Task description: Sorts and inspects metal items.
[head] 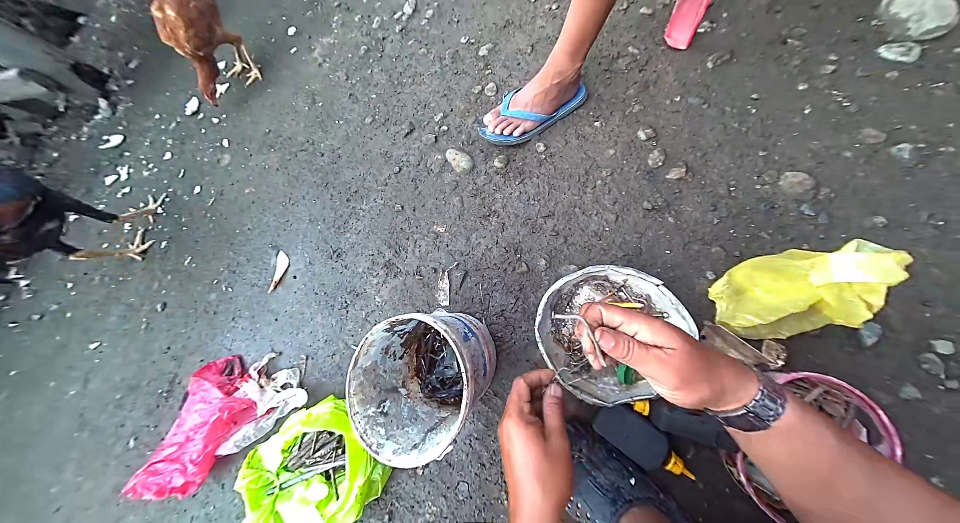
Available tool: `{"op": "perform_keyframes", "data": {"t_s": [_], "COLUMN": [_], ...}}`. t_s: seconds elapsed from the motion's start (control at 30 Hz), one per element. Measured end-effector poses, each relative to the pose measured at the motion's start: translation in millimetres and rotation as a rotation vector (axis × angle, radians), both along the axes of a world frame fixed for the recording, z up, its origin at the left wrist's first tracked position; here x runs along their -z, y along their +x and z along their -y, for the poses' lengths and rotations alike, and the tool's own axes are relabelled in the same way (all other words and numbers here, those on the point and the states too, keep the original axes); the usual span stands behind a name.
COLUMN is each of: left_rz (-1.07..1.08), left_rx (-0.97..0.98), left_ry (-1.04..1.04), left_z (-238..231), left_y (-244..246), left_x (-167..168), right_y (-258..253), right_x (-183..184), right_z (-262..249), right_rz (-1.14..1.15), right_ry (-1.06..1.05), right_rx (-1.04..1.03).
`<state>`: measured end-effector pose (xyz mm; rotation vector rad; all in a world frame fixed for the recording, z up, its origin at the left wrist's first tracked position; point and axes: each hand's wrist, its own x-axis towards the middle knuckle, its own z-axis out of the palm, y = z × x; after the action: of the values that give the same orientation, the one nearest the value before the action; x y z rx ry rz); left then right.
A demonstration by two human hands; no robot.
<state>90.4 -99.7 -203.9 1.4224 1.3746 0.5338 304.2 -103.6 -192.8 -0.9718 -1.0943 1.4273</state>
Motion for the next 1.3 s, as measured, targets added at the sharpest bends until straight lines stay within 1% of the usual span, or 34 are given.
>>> {"op": "perform_keyframes", "data": {"t_s": [0.1, 0.2, 0.37, 0.53, 0.67, 0.73, 0.8, 0.93, 1.0, 1.07, 1.13, 1.23, 1.3], "left_rz": [0.072, 0.16, 0.256, 0.286, 0.304, 0.306, 0.257, 0.044, -0.083, -0.151, -0.107, 0.12, 0.267], "left_rx": [-0.096, -0.186, -0.277, -0.286, -0.311, -0.318, -0.336, -0.466, -0.508, -0.506, -0.486, -0.448, -0.4], "left_ry": [-0.007, -0.033, -0.043, -0.05, -0.026, 0.03, 0.151, 0.382, 0.451, 0.479, 0.457, 0.405, 0.396], "left_z": [-5, -12, -17, -17, -22, -27, -36, -59, -67, -70, -70, -70, -71], "left_y": [-6, -9, -12, -18, -28, -42, -69, -134, -152, -160, -162, -160, -159], "left_x": [-41, -66, -76, -75, -78, -81, -85, -96, -103, -108, -109, -110, -109], "right_y": [1, -1, -4, -6, -6, -5, -4, 2, 7, 15, 31, 60, 72], "right_x": [4, 7, 9, 13, 14, 12, 11, 7, 4, 1, -4, -14, -20], "right_z": [10, 14, 18, 19, 18, 18, 17, 19, 21, 25, 33, 44, 51], "right_rz": [-0.253, -0.372, -0.371, -0.301, -0.249, -0.219, -0.18, -0.141, -0.163, -0.146, -0.099, -0.062, -0.06], "right_ry": [-0.071, -0.106, -0.154, -0.162, -0.18, -0.17, -0.15, -0.148, -0.174, -0.157, -0.112, -0.073, -0.074], "right_rx": [0.015, 0.029, 0.043, 0.068, 0.09, 0.097, 0.107, 0.135, 0.179, 0.242, 0.32, 0.417, 0.445]}}
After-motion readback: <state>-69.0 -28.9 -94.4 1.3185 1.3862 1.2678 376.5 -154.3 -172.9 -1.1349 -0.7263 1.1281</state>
